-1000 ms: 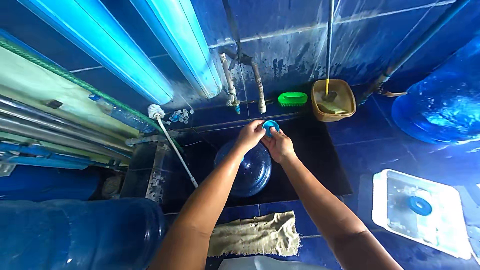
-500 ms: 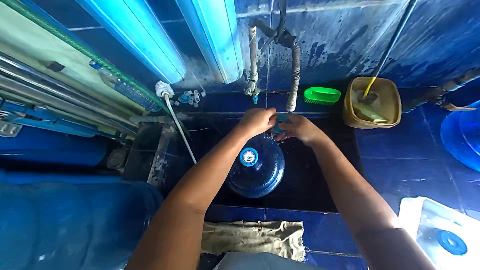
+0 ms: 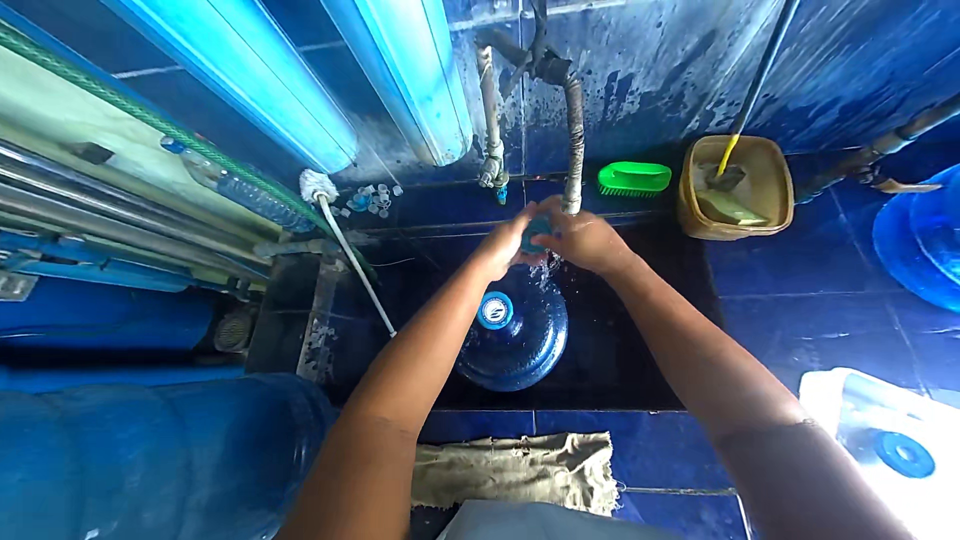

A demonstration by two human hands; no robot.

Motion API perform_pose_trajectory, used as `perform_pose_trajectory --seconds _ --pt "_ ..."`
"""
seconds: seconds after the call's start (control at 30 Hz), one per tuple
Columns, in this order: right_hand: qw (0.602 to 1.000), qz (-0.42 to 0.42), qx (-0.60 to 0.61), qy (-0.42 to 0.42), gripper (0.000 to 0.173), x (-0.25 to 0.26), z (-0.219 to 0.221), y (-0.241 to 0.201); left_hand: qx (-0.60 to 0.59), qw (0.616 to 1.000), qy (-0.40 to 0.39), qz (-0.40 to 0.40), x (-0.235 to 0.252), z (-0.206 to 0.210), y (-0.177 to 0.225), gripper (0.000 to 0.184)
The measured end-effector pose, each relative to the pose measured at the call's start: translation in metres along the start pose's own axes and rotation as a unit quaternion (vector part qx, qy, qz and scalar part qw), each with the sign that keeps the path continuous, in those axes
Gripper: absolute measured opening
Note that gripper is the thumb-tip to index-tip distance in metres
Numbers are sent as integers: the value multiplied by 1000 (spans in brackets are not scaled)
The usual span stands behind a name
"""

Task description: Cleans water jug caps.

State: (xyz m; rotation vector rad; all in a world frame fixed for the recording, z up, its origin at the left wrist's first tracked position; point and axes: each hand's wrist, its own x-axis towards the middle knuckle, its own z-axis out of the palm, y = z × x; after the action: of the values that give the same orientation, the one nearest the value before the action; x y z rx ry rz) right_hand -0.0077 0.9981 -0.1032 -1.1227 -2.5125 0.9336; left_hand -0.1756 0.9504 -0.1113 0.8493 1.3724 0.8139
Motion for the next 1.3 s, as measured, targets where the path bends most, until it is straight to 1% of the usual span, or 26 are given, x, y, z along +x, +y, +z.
perform_pose_trajectory --seconds 0.07,0.1,0.17,0.27,0.33,0.4,0.43,0.47,0.53,0.6,0.63,0.7,0.73,0.8,0.83,0.87,0.9,0.93,0.97,1.0,1.07,1.13,1.2,1.23,1.27,1.3 --pt "990 -74 -16 120 39 -6 6 15 -17 999 37 -3 0 -3 3 64" --pt "983 -119 -19 140 30 -8 9 23 -3 999 43 -9 0 -5 4 64" --pt "976 -167 -54 128 36 -12 18 35 36 998 38 -20 -2 -5 4 65" --pt "991 -82 -50 95 36 -22 31 33 91 995 38 16 0 6 4 61" --pt "988 14 146 56 37 -30 49 26 65 995 44 58 2 16 3 61" --pt "919 50 390 10 46 -36 63 18 20 993 46 104 6 23 -2 62" --pt "909 55 414 -10 49 -37 62 16 12 992 41 116 9 23 -4 63" --pt "935 54 351 -16 48 -37 56 17 20 992 39 115 9 21 -7 64" --pt "996 40 83 21 44 -36 41 23 65 993 25 96 7 16 -6 63" --pt "983 -30 -127 128 47 -32 43 39 107 990 18 90 6 13 4 62" --pt "975 -36 -153 160 50 -31 48 41 111 989 20 91 5 15 11 60" --pt "985 31 -39 165 52 -35 61 29 78 991 42 99 8 25 17 58" --pt "981 71 120 138 54 -36 66 20 35 993 54 102 11 32 16 57" --pt "871 85 477 85 56 -36 72 7 -92 989 70 97 19 41 5 57" --pt "836 85 537 72 55 -36 68 5 -138 984 62 95 22 43 0 58" --pt "858 84 502 76 49 -37 59 9 -157 983 38 87 24 41 -2 61" --pt "914 81 388 82 41 -36 46 17 -148 986 11 70 26 37 -3 63" --pt "966 84 232 80 39 -36 30 26 -122 991 -17 43 26 32 -2 63" --pt "991 87 77 69 38 -37 15 32 -91 995 -34 16 24 30 3 61" --pt "994 79 -39 62 37 -37 5 35 -63 997 -41 -4 22 30 11 58" --pt "991 80 -91 57 35 -37 3 34 -29 999 12 -17 19 42 21 47" --pt "987 109 94 70 35 -39 14 28 -61 995 72 -16 18 59 24 44" --pt "893 97 433 76 44 -46 37 21 -181 981 74 17 17 70 18 54" --pt "847 92 521 58 51 -48 42 15 -233 970 56 28 17 72 12 60" --pt "852 88 514 52 54 -49 42 13 -265 963 39 30 19 71 7 64" --pt "902 89 419 53 52 -49 35 14 -281 959 29 27 21 68 2 65"
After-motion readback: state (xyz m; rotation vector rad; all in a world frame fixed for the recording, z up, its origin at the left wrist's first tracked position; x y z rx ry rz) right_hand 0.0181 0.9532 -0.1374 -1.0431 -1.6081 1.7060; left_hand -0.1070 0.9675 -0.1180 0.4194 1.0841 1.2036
